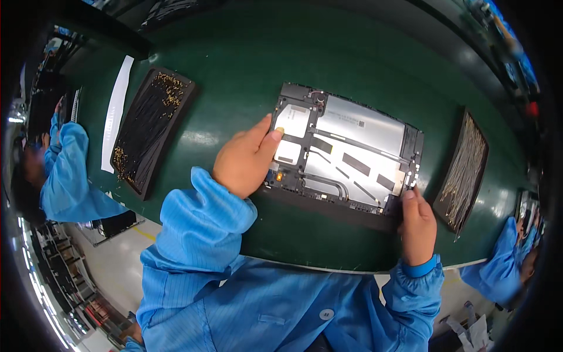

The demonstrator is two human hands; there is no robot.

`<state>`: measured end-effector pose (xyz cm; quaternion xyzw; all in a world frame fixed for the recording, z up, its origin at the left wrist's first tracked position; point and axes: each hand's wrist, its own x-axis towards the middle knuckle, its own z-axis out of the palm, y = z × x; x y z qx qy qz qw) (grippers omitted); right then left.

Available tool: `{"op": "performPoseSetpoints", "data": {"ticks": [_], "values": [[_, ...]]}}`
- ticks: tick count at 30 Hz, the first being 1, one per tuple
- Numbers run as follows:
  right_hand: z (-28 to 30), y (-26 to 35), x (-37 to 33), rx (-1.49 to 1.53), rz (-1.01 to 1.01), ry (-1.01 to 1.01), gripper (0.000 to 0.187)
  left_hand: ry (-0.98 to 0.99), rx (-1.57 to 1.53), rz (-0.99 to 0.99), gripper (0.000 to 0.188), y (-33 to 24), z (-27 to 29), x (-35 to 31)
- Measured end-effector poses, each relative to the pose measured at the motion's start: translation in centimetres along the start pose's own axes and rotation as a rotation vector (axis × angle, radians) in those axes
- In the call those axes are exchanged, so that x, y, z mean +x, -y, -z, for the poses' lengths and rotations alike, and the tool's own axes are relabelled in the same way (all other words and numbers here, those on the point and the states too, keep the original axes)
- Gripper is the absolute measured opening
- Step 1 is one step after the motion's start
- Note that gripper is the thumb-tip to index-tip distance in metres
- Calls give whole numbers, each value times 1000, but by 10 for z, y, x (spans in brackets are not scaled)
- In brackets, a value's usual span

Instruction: Assembling internal components and routing wires inside tablet devices on a production line.

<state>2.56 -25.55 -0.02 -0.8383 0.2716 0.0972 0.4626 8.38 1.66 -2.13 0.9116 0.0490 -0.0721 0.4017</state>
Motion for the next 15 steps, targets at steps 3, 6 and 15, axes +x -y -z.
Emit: {"op": "performPoseSetpoints", "data": {"ticks": [3,6,15], "values": [[-6,-17,-5,316,-5,-210,29,39,59,26,43,-8,-2,-1],[-12,-14,-6,440,-33,-299,27,35,134,62,44,-15,-2,-7],[2,-15,-22,454,126,-356,36,-500,-2,-86,38,0,48,1]]}}
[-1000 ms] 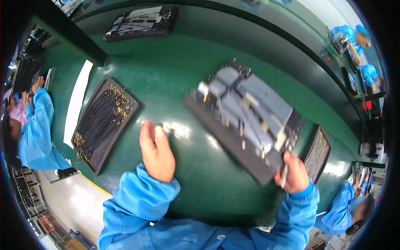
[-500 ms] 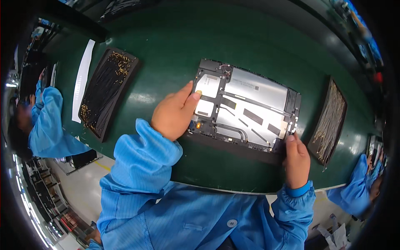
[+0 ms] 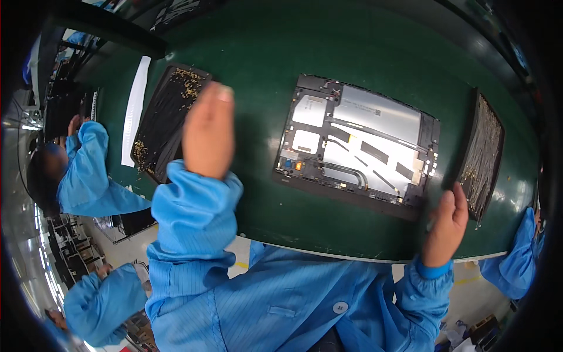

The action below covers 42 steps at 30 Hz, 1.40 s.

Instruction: Assembling internal components and routing wires inside tablet devices on a production line.

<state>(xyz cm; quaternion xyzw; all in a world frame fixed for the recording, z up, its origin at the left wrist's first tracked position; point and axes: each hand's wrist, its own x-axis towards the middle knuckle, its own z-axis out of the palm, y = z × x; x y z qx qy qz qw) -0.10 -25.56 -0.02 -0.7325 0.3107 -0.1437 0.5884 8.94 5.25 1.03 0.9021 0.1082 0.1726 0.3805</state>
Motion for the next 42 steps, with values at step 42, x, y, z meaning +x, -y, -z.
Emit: {"op": "performPoseSetpoints", "data": {"ticks": [42], "values": [[-60,25,-48,58,-692,1094,27,438,-63,-855,21,-24,-7,-85]]}}
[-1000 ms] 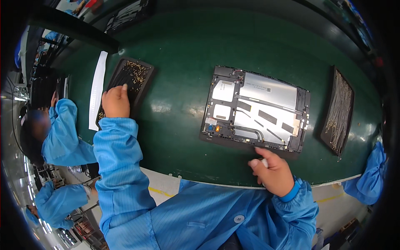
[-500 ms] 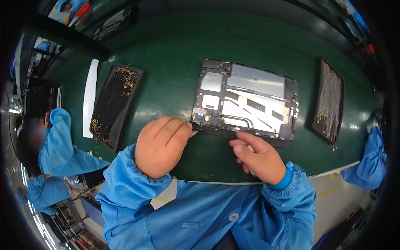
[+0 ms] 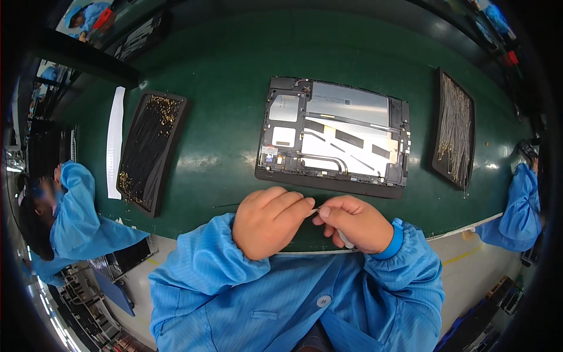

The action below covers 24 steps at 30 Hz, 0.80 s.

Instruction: Assembling internal components and routing wires inside tablet devices on a production line.

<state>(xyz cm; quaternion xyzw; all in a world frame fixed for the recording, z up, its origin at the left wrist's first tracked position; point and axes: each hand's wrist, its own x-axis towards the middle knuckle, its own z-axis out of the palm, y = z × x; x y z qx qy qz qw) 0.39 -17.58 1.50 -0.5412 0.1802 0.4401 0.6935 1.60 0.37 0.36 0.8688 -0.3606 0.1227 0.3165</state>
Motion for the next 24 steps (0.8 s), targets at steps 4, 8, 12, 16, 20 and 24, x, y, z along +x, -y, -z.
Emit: {"op": "performPoseSetpoints", "data": {"ticks": [4,8,12,16,20,24], "values": [[2,6,-1,184,-61,17,28,-115,49,22,21,-3,-4,3],[2,15,5,369,118,-80,36,-151,204,73,27,18,-20,7],[-1,30,14,521,492,-224,50,-70,161,136,22,27,-25,7],[0,27,22,206,584,-436,44,-72,166,134,22,25,-25,8],[-2,7,37,-55,917,-625,36,-57,177,125,22,23,-24,11],[-4,1,43,-104,1012,-601,31,-57,200,125,22,24,-24,10]]}}
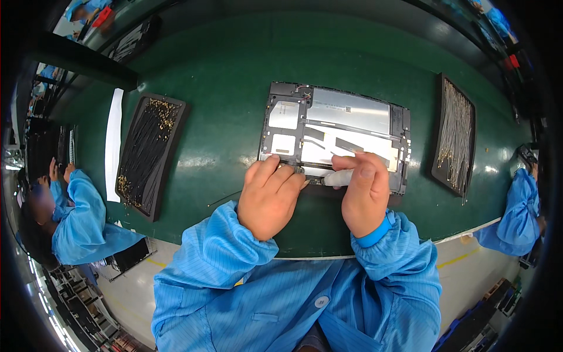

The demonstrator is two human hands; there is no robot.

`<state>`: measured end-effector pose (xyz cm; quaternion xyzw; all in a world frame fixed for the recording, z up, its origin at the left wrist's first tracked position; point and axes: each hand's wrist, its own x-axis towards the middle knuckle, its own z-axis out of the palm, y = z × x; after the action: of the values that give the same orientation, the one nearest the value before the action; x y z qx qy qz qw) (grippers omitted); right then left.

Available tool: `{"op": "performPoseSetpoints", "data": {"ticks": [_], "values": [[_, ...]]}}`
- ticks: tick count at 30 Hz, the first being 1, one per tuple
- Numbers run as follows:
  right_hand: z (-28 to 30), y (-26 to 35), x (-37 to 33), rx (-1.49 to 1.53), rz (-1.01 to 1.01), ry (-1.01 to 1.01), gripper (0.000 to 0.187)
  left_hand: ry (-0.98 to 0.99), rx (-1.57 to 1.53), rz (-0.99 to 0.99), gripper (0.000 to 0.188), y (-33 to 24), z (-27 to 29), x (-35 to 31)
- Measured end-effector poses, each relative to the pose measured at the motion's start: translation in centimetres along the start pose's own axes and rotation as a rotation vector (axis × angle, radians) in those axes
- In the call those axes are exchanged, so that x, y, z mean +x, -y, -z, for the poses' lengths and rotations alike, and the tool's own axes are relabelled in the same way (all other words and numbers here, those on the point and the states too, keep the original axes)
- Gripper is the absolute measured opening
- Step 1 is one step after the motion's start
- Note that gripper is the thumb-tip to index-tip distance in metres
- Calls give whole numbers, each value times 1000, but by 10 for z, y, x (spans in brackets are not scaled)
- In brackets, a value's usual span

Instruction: Assembling internal components and routing wires inside tablet devices on a production line.

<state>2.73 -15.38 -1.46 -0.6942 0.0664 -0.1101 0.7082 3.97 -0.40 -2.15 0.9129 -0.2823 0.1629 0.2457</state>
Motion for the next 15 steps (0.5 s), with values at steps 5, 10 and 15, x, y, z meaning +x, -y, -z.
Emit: {"op": "performPoseSetpoints", "data": {"ticks": [5,10,15], "values": [[0,-11,-3,1,105,51,26,2,28,-5,16,0,0,1],[0,-8,-2,17,93,50,25,4,13,-3,19,-1,1,1],[-4,19,15,-371,285,334,19,18,40,4,17,-1,3,0]]}}
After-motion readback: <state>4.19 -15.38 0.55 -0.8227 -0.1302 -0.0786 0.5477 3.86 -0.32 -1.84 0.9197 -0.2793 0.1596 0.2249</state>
